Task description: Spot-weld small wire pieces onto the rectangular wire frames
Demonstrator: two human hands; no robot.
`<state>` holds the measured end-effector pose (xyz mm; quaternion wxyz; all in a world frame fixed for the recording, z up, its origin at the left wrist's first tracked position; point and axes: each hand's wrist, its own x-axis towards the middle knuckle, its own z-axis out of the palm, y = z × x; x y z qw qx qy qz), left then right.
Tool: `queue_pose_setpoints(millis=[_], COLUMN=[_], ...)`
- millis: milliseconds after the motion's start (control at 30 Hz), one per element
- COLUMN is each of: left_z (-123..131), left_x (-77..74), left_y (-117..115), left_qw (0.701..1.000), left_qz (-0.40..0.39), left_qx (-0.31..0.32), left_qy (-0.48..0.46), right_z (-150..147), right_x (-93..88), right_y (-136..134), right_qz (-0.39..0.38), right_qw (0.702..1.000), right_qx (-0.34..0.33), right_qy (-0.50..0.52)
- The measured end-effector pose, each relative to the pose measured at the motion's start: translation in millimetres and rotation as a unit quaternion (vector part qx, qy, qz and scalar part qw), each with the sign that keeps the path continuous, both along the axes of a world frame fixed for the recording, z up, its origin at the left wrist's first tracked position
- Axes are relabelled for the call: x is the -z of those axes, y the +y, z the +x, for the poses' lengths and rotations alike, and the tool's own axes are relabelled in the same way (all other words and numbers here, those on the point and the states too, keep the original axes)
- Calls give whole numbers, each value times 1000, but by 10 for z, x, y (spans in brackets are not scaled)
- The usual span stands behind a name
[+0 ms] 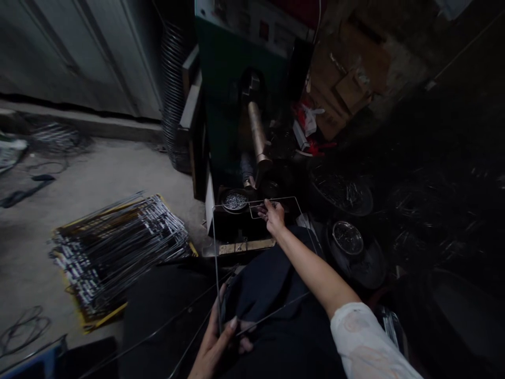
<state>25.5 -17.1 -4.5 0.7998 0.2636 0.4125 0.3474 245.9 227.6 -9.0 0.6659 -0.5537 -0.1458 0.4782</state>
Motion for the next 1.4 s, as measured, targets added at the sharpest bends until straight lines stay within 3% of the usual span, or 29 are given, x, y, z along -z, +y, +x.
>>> queue_pose_setpoints(millis=[600, 767, 1100, 1400], left_z=[80, 113, 131, 139], left_x=[-47, -66, -71, -86], left_y=[63, 64, 62, 59], left_qw=[999, 999, 1000, 998], left_qz=[31, 11, 10, 22], left_qx=[5, -26, -12, -36], left_qy=[-20, -33, -27, -38], right_z=[104, 87, 135, 111], right_x=[-216, -294, -385, -471], right_y=[49, 62, 86, 78], right_qz=[107, 110, 104, 95], right_qw=[993, 993, 993, 994], right_qx=[42, 49, 61, 54], right_qy=[-14, -17, -21, -10])
